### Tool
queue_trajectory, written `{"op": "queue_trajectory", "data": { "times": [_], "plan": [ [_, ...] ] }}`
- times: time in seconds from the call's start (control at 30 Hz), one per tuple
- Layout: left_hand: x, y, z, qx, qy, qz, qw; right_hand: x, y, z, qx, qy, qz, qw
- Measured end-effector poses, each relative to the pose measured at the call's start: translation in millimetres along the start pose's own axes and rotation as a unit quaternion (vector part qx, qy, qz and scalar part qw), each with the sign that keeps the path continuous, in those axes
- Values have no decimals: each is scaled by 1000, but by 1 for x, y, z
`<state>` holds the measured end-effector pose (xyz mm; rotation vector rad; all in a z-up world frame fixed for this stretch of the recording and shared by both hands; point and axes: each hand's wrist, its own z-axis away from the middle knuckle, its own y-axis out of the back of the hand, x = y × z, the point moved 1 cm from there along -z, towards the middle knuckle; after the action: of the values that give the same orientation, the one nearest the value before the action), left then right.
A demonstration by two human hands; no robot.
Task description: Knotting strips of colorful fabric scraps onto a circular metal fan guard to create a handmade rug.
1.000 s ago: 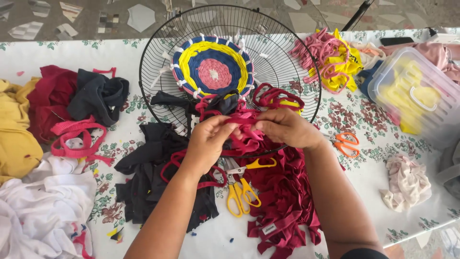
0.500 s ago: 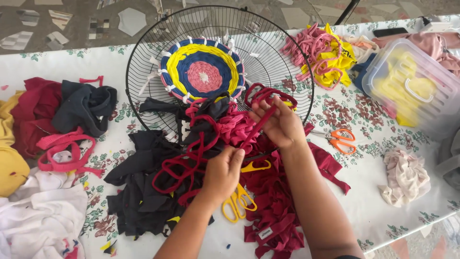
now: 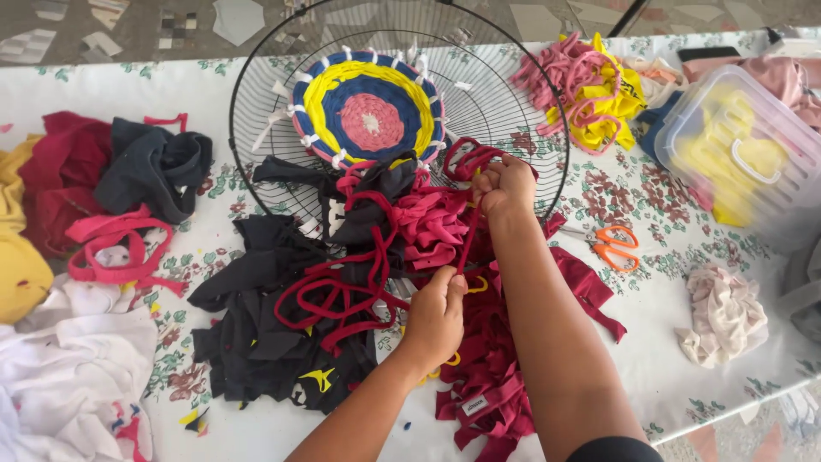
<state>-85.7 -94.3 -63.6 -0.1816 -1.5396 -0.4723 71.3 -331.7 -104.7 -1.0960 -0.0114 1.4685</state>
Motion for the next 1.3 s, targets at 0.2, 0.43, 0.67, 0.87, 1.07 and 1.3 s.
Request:
{"op": "queue_trajectory", "data": {
  "times": [0.2, 0.43, 0.67, 0.87, 1.07, 1.3],
  "plan": [
    [-6, 6, 1, -5, -32, -57, 998, 10, 2, -1, -12, 4, 13, 1000],
    [3, 67, 6, 120, -298, -360, 876, 29, -26, 86, -274, -4, 189, 943],
    [-38, 114, -4, 190, -268, -520, 788, 65, -32, 191, -524, 407, 511, 546],
    [-11, 134, 3, 186, -265, -286, 902, 62, -20, 227, -569, 304, 553, 527],
    [31, 127, 5, 195, -261, -52, 944, 51, -15, 220, -555, 267, 531, 583],
    [-6, 114, 19, 190, -255, -220, 922, -32, -57, 176, -291, 203, 664, 658]
  ]
}}
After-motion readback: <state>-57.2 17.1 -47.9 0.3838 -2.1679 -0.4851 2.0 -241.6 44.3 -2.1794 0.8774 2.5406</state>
